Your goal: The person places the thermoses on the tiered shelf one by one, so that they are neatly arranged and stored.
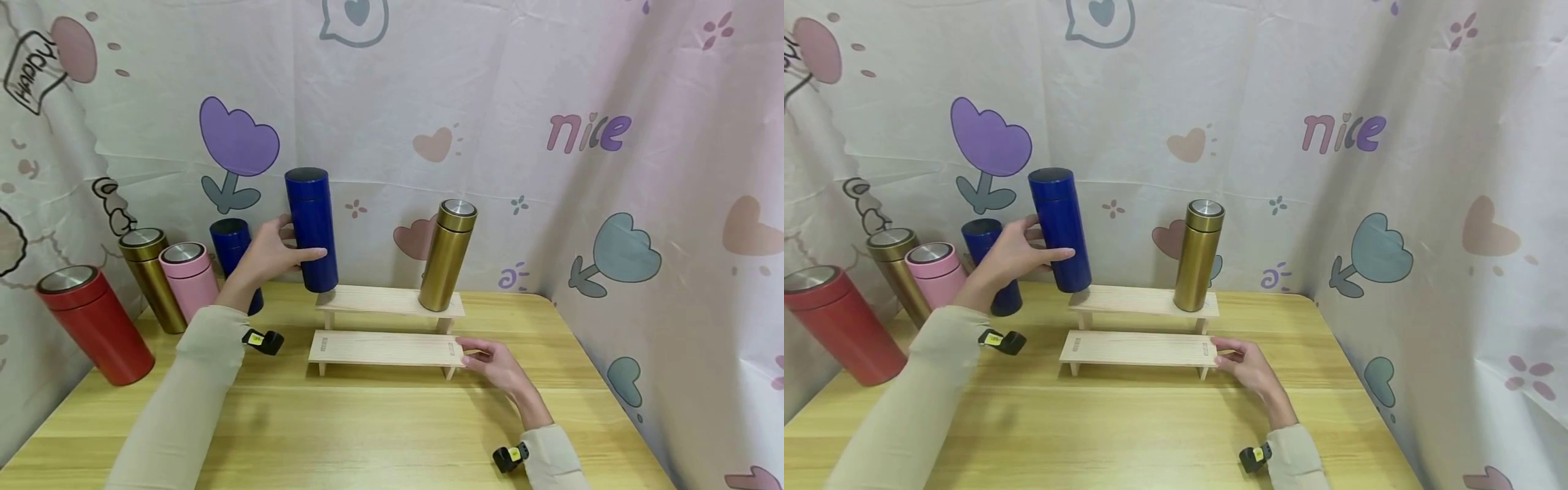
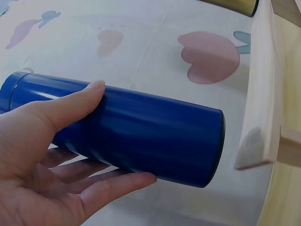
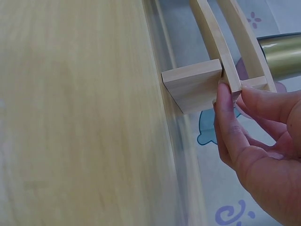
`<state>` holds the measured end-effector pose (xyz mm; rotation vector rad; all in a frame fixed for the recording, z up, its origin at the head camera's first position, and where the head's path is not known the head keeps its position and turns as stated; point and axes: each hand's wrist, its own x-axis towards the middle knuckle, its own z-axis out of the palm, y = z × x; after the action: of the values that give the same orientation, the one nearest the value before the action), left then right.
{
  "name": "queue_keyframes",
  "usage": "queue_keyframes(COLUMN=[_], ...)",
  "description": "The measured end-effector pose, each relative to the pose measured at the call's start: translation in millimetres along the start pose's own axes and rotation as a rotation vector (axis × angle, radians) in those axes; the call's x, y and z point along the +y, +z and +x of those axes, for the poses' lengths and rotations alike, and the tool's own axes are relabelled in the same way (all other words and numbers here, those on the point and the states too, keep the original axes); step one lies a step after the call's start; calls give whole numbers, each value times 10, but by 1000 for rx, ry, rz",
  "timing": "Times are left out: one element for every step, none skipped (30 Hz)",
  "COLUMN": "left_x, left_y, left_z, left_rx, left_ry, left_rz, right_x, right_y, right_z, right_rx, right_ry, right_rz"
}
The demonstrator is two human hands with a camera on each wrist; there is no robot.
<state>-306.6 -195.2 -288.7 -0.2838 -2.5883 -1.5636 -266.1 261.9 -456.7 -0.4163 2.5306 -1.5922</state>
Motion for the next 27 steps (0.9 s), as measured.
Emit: queue_keyframes(left_x=[17, 33, 47, 59, 70, 79, 89, 97, 103, 107, 113, 118, 121, 121, 123, 124, 125, 123, 121, 123, 125, 129, 133, 138, 147, 160, 171], left_y=[14, 28, 43, 59, 76, 94, 112, 132, 154, 177, 201, 226, 253, 279, 305, 329, 351, 373, 395, 415, 437, 460, 484, 508, 534, 559, 584], left_z=[3, 7, 11, 14, 18, 21, 24, 26, 27, 28, 28, 28, 29, 32, 34, 37, 41, 45, 50, 54, 59, 61, 65, 69, 73, 75, 79], left_rx=[-4, -6, -7, -9, -11, -14, -16, -17, -20, -22, -24, -25, -26, -26, -25, -25, -22, -19, -17, -15, -13, -14, -15, -16, -19, -23, -26], left_ry=[-1, -4, -7, -12, -18, -21, -21, -16, -10, -2, 6, 14, 21, 27, 34, 40, 47, 53, 59, 63, 65, 64, 67, 67, 69, 70, 73], left_rz=[0, 3, 6, 6, 4, 4, 1, -3, -7, -9, -11, -15, -18, -19, -20, -22, -21, -19, -14, -10, -4, -1, 1, 1, -2, -8, -13], right_x=[1, 3, 7, 10, 13, 15, 17, 20, 24, 26, 27, 28, 28, 27, 27, 22, 18, 15, 14, 13, 13, 13, 17, 21, 24, 25, 27], right_y=[1, 1, 1, 0, 0, 1, 0, -3, -3, -1, -1, -1, -2, -1, -2, -1, -2, -2, -2, -3, -3, -4, -6, -7, -8, -8, -8], right_z=[1, 2, 2, 4, 6, 7, 9, 11, 13, 13, 13, 13, 15, 15, 16, 15, 15, 16, 17, 18, 19, 18, 19, 20, 18, 16, 13], right_rx=[1, 0, 0, -2, -2, -4, -3, -4, -2, -1, -1, -1, 1, 1, 1, 0, 0, -1, -1, -3, -3, -5, -6, -6, -5, -6, -6], right_ry=[1, 0, 0, -2, -3, -6, -10, -13, -15, -17, -19, -20, -20, -19, -16, -13, -9, -7, -5, -6, -7, -9, -10, -12, -12, -13, -12], right_rz=[2, 3, 4, 5, 7, 8, 8, 6, 6, 6, 4, 1, -2, -2, -2, -3, -1, -1, -2, -4, -4, -5, -4, -5, -3, -1, 2])
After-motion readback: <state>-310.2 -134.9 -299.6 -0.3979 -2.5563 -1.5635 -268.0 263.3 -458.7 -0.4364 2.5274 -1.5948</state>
